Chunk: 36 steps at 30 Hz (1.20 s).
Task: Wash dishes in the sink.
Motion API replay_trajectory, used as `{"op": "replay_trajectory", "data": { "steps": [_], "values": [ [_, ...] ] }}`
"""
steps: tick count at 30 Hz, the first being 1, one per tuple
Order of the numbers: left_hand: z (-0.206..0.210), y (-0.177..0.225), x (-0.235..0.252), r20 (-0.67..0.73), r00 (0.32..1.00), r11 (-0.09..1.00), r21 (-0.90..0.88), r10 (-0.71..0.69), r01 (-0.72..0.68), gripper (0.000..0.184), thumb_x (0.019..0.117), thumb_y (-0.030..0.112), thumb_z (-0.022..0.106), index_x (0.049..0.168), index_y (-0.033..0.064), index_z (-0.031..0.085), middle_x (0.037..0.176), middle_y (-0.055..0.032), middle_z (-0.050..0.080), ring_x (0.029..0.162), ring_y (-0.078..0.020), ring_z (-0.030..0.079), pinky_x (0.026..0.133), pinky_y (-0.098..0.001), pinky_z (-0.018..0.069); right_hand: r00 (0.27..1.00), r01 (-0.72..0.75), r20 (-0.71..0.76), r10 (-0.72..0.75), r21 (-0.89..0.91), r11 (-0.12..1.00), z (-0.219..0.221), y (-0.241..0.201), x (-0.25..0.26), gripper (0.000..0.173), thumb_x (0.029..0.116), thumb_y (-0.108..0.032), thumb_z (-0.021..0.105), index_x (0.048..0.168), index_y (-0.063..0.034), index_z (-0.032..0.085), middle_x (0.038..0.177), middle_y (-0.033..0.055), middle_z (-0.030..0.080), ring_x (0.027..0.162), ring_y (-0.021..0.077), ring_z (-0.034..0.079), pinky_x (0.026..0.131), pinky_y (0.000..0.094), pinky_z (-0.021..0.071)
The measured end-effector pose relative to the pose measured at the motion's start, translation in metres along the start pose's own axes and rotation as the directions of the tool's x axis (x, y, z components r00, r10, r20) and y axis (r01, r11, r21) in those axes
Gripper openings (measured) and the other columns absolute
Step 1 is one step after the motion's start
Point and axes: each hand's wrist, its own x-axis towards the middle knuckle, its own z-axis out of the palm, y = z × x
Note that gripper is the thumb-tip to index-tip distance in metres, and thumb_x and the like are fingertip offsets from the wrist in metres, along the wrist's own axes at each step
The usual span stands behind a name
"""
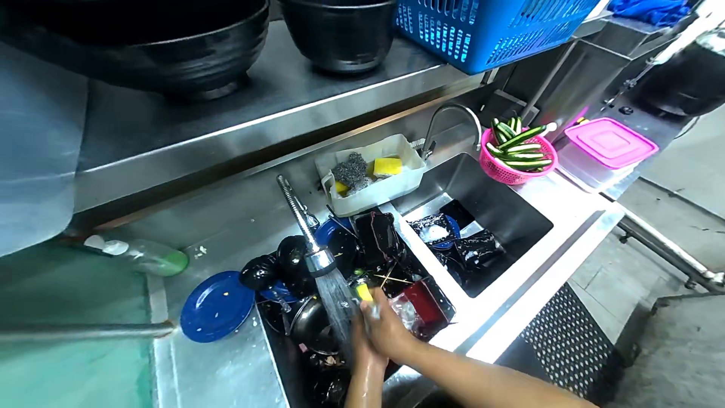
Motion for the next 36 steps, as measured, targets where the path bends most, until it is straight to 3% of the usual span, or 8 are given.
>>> {"op": "replay_trajectory", "data": {
  "steps": [4, 7, 10, 14, 19, 31, 34, 36],
  "values": [
    [-0.022, -0.019, 0.006, 0.082, 0.975, 0.882, 0.417, 0.205, -0.220, 0.049, 0.1129, 0.032, 0.033, 0.144, -0.0035, 0.045, 0.126, -0.0197, 0.062, 0.110, -0.0212, 0.064, 0.096, -0.0397, 0.0542, 0.998, 0.060, 0.020, -0.058, -0.203, 0.977, -0.025, -0.007, -0.007, 0.051, 0.0974, -0.027, 0.066, 0.138, -0.0008, 0.049, 0.118, 0.0159, 0.068, 0.106, 0.0224, 0.068, 0.096, 0.0425, 0.0566],
    [-0.047, -0.006, 0.019, 0.325, 0.943, 0.617, 0.728, 0.073, -0.299, 0.045, 0.1083, 0.030, 0.046, 0.141, 0.0007, 0.054, 0.120, -0.0149, 0.068, 0.101, -0.0220, 0.071, 0.087, -0.0408, 0.0610, 0.982, -0.058, -0.191, 0.004, -0.278, 0.959, -0.085, 0.003, 0.008, 0.044, 0.0953, -0.018, 0.067, 0.136, -0.0048, 0.055, 0.112, 0.0171, 0.068, 0.096, 0.0285, 0.070, 0.086, 0.0518, 0.0592],
    [-0.098, 0.020, 0.038, 0.158, 0.987, 0.191, 0.968, 0.037, -0.162, 0.038, 0.1033, 0.036, 0.058, 0.130, 0.0100, 0.066, 0.120, -0.0101, 0.072, 0.111, -0.0226, 0.069, 0.100, -0.0474, 0.0551, 0.866, -0.196, -0.501, 0.000, -0.339, 0.920, -0.159, 0.029, 0.017, 0.053, 0.0958, -0.019, 0.070, 0.141, -0.0031, 0.048, 0.117, 0.0263, 0.064, 0.098, 0.0418, 0.067, 0.084, 0.0645, 0.0551],
    [-0.165, 0.022, 0.051, -0.098, 0.993, -0.336, 0.934, 0.072, 0.117, 0.041, 0.0980, 0.036, 0.060, 0.133, 0.0154, 0.066, 0.134, -0.0131, 0.065, 0.125, -0.0332, 0.061, 0.102, -0.0587, 0.0503, 0.703, -0.284, -0.712, 0.000, -0.281, 0.917, -0.226, 0.069, 0.021, 0.051, 0.0949, -0.022, 0.071, 0.135, 0.0007, 0.049, 0.116, 0.0291, 0.062, 0.098, 0.0449, 0.064, 0.083, 0.0670, 0.0521],
    [-0.196, -0.010, 0.055, -0.107, 0.994, -0.643, 0.759, 0.034, 0.104, 0.060, 0.0915, 0.012, 0.063, 0.149, 0.0237, 0.053, 0.153, -0.0134, 0.048, 0.137, -0.0394, 0.048, 0.100, -0.0583, 0.0505, 0.637, -0.219, -0.771, -0.006, -0.188, 0.958, -0.232, 0.077, 0.007, 0.050, 0.0982, -0.022, 0.069, 0.136, 0.0004, 0.045, 0.116, 0.0286, 0.060, 0.095, 0.0415, 0.064, 0.082, 0.0625, 0.0525],
    [-0.202, 0.015, 0.081, -0.119, 0.989, -0.661, 0.750, -0.083, 0.035, 0.047, 0.1035, 0.017, 0.049, 0.151, 0.0198, 0.046, 0.133, -0.0184, 0.065, 0.124, -0.0414, 0.061, 0.096, -0.0615, 0.0527, 0.772, -0.099, -0.634, 0.029, -0.074, 0.992, -0.198, 0.068, -0.002, 0.036, 0.0944, -0.011, 0.071, 0.126, -0.0029, 0.057, 0.106, 0.0216, 0.065, 0.089, 0.0329, 0.067, 0.080, 0.0568, 0.0571],
    [-0.198, 0.038, 0.079, -0.175, 0.975, -0.360, 0.926, -0.140, 0.114, 0.051, 0.0995, 0.024, 0.058, 0.147, 0.0107, 0.046, 0.132, -0.0208, 0.063, 0.118, -0.0367, 0.065, 0.099, -0.0574, 0.0524, 0.790, -0.098, -0.610, 0.056, -0.036, 0.995, -0.196, 0.064, -0.006, 0.034, 0.0960, -0.012, 0.069, 0.126, -0.0040, 0.057, 0.102, 0.0197, 0.065, 0.082, 0.0308, 0.067, 0.074, 0.0539, 0.0577],
    [-0.189, 0.041, 0.069, -0.227, 0.962, 0.072, 0.968, -0.150, 0.240, 0.057, 0.0972, 0.016, 0.062, 0.150, 0.0097, 0.042, 0.133, -0.0234, 0.060, 0.101, -0.0346, 0.071, 0.082, -0.0527, 0.0616, 0.796, -0.136, -0.597, 0.100, -0.014, 0.991, -0.191, 0.063, -0.007, 0.033, 0.0982, -0.017, 0.068, 0.127, -0.0084, 0.055, 0.096, 0.0170, 0.065, 0.072, 0.0288, 0.065, 0.062, 0.0499, 0.0554]
  ]
}}
